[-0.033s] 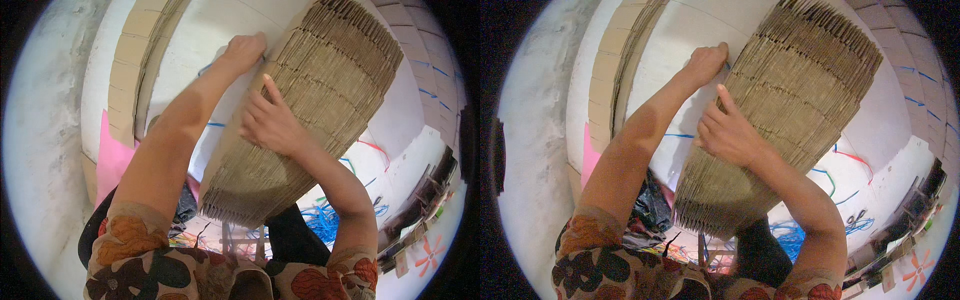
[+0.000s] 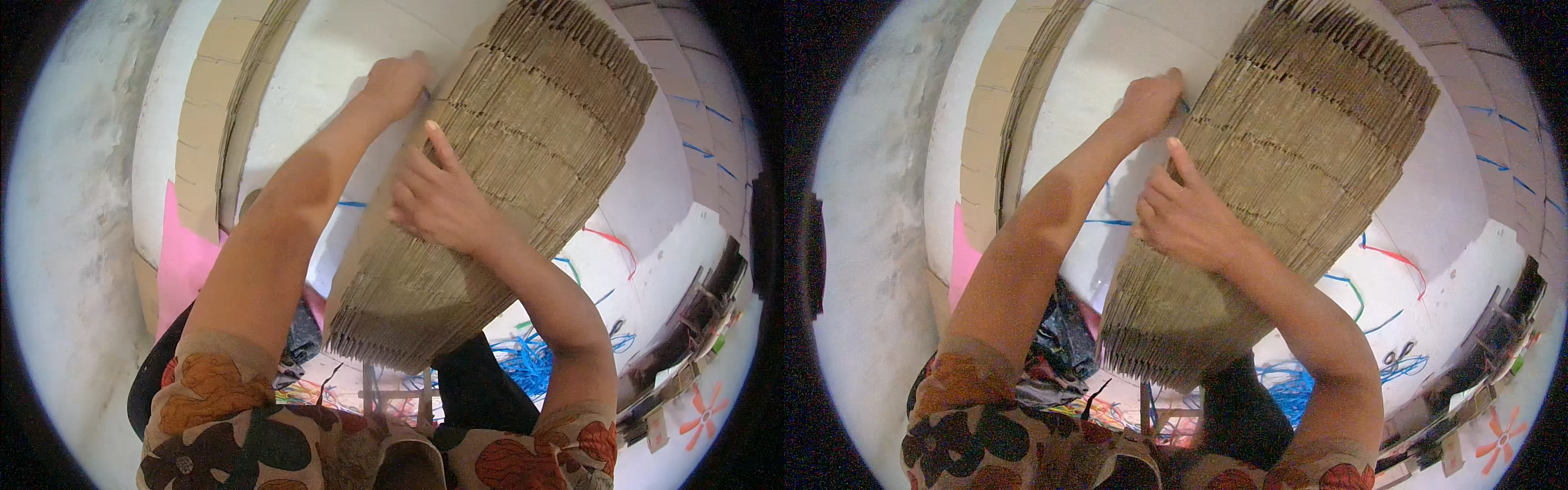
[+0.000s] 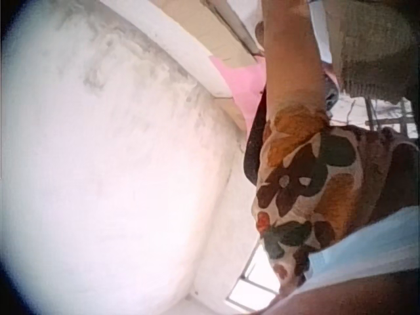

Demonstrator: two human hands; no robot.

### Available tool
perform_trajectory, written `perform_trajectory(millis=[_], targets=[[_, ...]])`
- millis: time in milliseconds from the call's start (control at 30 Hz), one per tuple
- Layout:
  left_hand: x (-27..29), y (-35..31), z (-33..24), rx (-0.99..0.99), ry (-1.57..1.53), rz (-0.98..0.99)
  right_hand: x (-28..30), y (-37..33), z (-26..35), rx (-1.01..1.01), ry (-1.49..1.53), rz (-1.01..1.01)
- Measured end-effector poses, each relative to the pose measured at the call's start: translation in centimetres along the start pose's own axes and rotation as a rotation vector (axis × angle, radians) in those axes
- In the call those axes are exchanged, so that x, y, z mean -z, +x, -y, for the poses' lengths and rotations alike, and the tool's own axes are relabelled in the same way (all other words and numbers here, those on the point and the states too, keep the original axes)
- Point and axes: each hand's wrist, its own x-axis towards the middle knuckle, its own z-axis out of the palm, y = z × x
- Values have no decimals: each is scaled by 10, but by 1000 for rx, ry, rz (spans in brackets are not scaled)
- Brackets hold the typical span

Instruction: The person sits on the floor and bundles stacks of flat cardboard pieces using blue plastic strips. They wrap the strips around the stacks, tie knots, and trim the excess with scissors. The person also ties together loose strips of different colors.

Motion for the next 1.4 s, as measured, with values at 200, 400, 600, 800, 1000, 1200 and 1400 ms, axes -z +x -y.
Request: perform_trajectory(millis=[200,400,600,800,1000,1200,1400], targets=[[83,-17,7,240,-1684,303,-10,-4,-4,30,12,-190],[143,-35,-34,136,-1401,203,-15,-5,-3,33,24,-154],[164,-31,-81,107,-1084,172,-11,-9,-6,63,39,-231],[175,-51,-132,-456,-608,47,-53,-16,-6,-47,517,-306],[215,-42,-182,-578,-632,-24,-48,-11,-9,-32,332,-241],[174,24,-206,-866,-422,212,-18,-21,-5,0,124,-392],[151,38,-218,-913,-257,170,33,-144,16,-564,192,-614]])
